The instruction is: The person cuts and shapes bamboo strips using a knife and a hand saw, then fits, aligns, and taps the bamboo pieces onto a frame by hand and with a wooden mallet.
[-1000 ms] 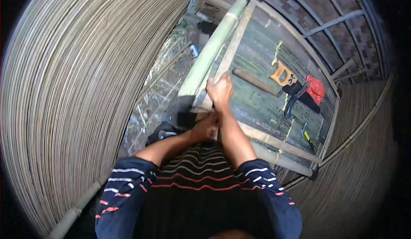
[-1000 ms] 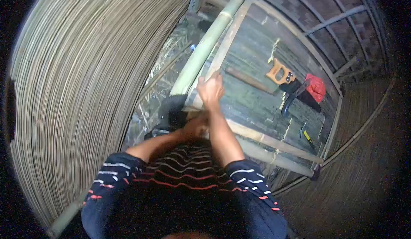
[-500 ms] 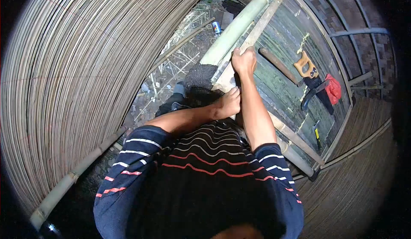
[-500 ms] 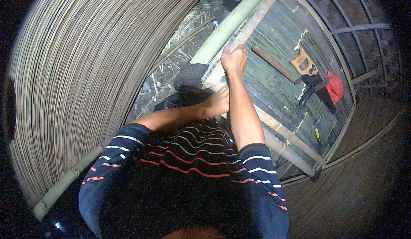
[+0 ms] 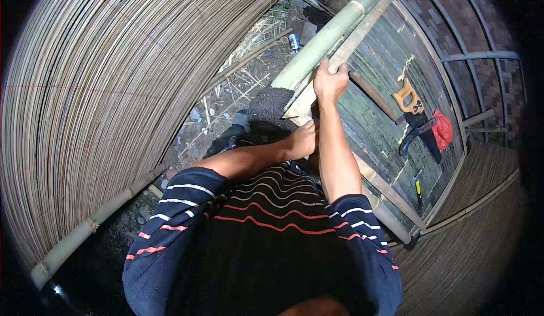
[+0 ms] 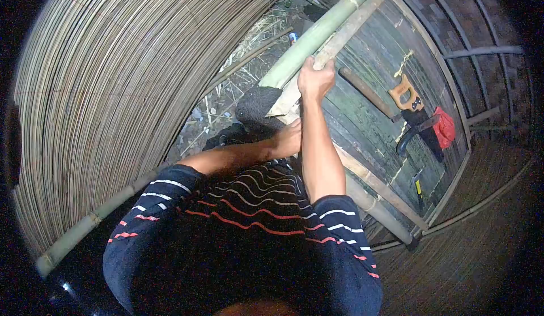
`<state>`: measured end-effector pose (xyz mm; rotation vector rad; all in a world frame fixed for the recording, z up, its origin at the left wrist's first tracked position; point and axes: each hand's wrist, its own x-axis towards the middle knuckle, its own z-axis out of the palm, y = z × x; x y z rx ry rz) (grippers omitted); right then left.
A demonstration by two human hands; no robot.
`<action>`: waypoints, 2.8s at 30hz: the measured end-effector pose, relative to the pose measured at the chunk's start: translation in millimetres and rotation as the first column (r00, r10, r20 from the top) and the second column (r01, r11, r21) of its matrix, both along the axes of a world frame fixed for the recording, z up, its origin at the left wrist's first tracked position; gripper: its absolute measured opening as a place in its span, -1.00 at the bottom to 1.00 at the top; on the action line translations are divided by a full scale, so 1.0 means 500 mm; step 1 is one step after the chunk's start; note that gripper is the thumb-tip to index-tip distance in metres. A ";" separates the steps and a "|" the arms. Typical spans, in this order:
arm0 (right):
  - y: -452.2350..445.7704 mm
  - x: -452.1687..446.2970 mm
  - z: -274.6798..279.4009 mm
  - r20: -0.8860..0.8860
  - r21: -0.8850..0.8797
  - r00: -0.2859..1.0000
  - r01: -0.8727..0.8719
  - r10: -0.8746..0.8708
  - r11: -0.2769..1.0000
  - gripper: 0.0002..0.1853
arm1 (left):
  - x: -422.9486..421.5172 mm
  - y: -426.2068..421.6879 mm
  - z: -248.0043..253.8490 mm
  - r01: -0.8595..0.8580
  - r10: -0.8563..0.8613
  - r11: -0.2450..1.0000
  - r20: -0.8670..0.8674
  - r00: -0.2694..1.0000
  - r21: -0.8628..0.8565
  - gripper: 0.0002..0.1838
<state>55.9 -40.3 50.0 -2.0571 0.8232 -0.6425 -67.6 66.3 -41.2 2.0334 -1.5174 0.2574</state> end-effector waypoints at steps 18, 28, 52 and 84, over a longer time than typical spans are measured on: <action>0.007 0.053 -0.069 -0.208 -0.303 0.978 -0.036 -0.029 0.952 -0.29 | -0.001 -0.056 -0.076 -0.101 0.077 0.978 -0.135 0.988 -0.181 -0.60; 0.025 0.051 -0.062 -0.391 -0.393 0.912 -0.044 -0.123 0.919 -0.39 | 0.002 -0.031 -0.038 -0.121 0.070 0.986 -0.376 0.924 -0.113 -0.50; -0.123 0.046 -0.073 -0.473 0.171 0.822 -0.267 0.317 0.948 -0.39 | 0.051 0.016 0.045 -0.016 -0.042 0.985 -0.331 0.943 -0.170 -0.68; -0.112 -0.004 -0.046 -0.424 0.111 0.862 -0.256 0.279 0.960 -0.43 | 0.158 0.141 0.105 -0.299 0.327 0.921 -0.079 0.942 0.248 -0.42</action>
